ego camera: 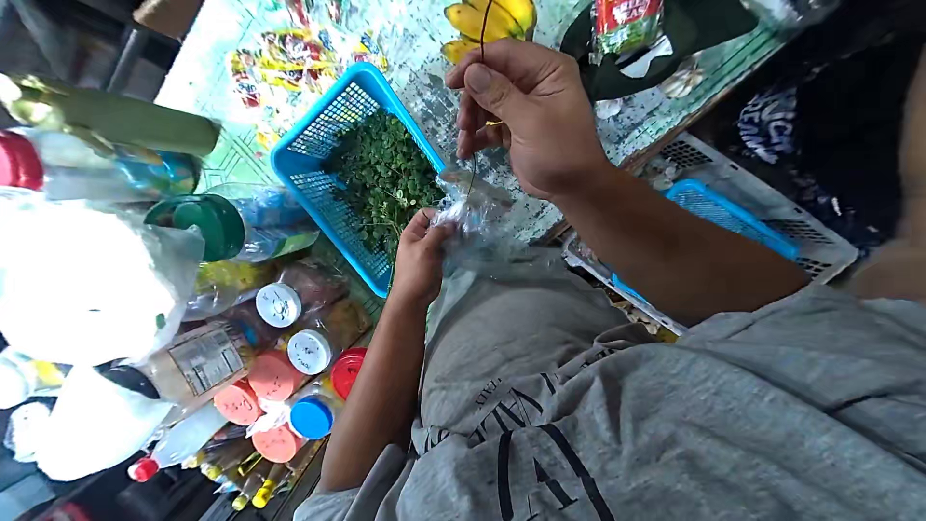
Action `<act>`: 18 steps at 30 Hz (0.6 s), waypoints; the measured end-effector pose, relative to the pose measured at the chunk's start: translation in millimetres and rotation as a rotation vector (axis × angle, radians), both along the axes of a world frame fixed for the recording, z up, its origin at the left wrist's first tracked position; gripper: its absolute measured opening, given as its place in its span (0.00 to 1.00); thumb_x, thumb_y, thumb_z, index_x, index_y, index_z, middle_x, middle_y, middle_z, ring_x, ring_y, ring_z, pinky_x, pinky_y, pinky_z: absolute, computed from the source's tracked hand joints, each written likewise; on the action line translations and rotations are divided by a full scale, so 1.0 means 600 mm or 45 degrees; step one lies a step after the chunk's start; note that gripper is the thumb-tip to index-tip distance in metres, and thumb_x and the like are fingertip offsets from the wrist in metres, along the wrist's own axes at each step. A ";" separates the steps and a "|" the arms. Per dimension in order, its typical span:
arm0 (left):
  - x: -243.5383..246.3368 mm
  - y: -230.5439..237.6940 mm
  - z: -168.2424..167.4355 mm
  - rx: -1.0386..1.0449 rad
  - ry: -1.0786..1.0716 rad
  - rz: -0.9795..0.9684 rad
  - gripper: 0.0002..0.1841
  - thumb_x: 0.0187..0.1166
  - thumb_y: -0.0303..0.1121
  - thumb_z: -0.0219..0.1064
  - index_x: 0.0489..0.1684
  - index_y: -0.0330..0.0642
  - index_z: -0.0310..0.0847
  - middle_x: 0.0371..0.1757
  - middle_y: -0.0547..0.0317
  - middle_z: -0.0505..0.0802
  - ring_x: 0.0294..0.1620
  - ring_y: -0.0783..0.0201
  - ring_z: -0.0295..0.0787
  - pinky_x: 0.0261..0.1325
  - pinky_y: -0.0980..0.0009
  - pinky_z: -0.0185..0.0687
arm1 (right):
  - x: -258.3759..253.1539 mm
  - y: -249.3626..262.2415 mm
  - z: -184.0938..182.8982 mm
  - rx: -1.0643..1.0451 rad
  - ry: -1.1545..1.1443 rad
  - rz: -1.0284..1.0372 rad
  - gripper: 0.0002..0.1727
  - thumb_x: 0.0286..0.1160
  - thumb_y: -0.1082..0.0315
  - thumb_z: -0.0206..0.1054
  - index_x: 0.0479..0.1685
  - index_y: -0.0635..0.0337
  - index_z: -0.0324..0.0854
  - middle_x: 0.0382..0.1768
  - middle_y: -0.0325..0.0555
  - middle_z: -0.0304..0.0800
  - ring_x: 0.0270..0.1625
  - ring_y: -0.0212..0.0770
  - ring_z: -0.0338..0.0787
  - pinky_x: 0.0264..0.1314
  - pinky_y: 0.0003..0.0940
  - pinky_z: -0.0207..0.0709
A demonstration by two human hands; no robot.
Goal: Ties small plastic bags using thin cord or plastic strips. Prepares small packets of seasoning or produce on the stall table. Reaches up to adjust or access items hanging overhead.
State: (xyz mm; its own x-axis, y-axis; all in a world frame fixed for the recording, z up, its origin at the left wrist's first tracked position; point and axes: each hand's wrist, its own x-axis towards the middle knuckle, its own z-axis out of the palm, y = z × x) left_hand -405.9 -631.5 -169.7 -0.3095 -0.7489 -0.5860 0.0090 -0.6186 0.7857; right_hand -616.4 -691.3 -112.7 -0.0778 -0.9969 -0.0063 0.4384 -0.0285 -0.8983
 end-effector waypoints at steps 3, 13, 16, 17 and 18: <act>0.005 -0.008 -0.008 0.057 0.112 0.075 0.12 0.87 0.30 0.53 0.57 0.51 0.81 0.43 0.61 0.91 0.38 0.70 0.89 0.41 0.71 0.88 | -0.005 -0.005 -0.006 0.027 -0.013 -0.004 0.13 0.91 0.71 0.55 0.50 0.68 0.84 0.31 0.44 0.87 0.32 0.39 0.92 0.38 0.40 0.94; 0.009 -0.030 0.016 -0.115 -0.223 -0.367 0.10 0.82 0.40 0.69 0.49 0.44 0.87 0.35 0.57 0.92 0.29 0.67 0.88 0.32 0.68 0.88 | 0.010 -0.012 -0.024 0.002 0.093 0.039 0.13 0.91 0.72 0.55 0.51 0.70 0.84 0.30 0.44 0.89 0.31 0.39 0.92 0.35 0.38 0.93; 0.004 -0.026 0.025 -0.206 -0.288 -0.332 0.07 0.82 0.36 0.70 0.43 0.43 0.88 0.32 0.58 0.91 0.27 0.68 0.86 0.31 0.70 0.85 | 0.018 -0.003 -0.028 -0.015 0.064 0.180 0.14 0.92 0.71 0.51 0.53 0.70 0.83 0.29 0.43 0.88 0.31 0.38 0.92 0.38 0.38 0.93; 0.005 -0.024 0.028 -0.198 -0.272 -0.294 0.07 0.83 0.37 0.69 0.42 0.44 0.88 0.32 0.58 0.92 0.28 0.68 0.87 0.31 0.70 0.86 | 0.021 0.001 -0.028 -0.008 0.013 0.226 0.15 0.93 0.70 0.49 0.51 0.68 0.82 0.27 0.42 0.86 0.29 0.37 0.90 0.36 0.37 0.92; 0.006 -0.019 0.030 -0.180 -0.245 -0.254 0.08 0.85 0.38 0.67 0.43 0.44 0.88 0.32 0.58 0.92 0.28 0.68 0.87 0.32 0.70 0.87 | 0.025 0.004 -0.029 0.000 -0.036 0.261 0.16 0.93 0.69 0.47 0.48 0.65 0.81 0.24 0.39 0.83 0.26 0.35 0.87 0.32 0.35 0.89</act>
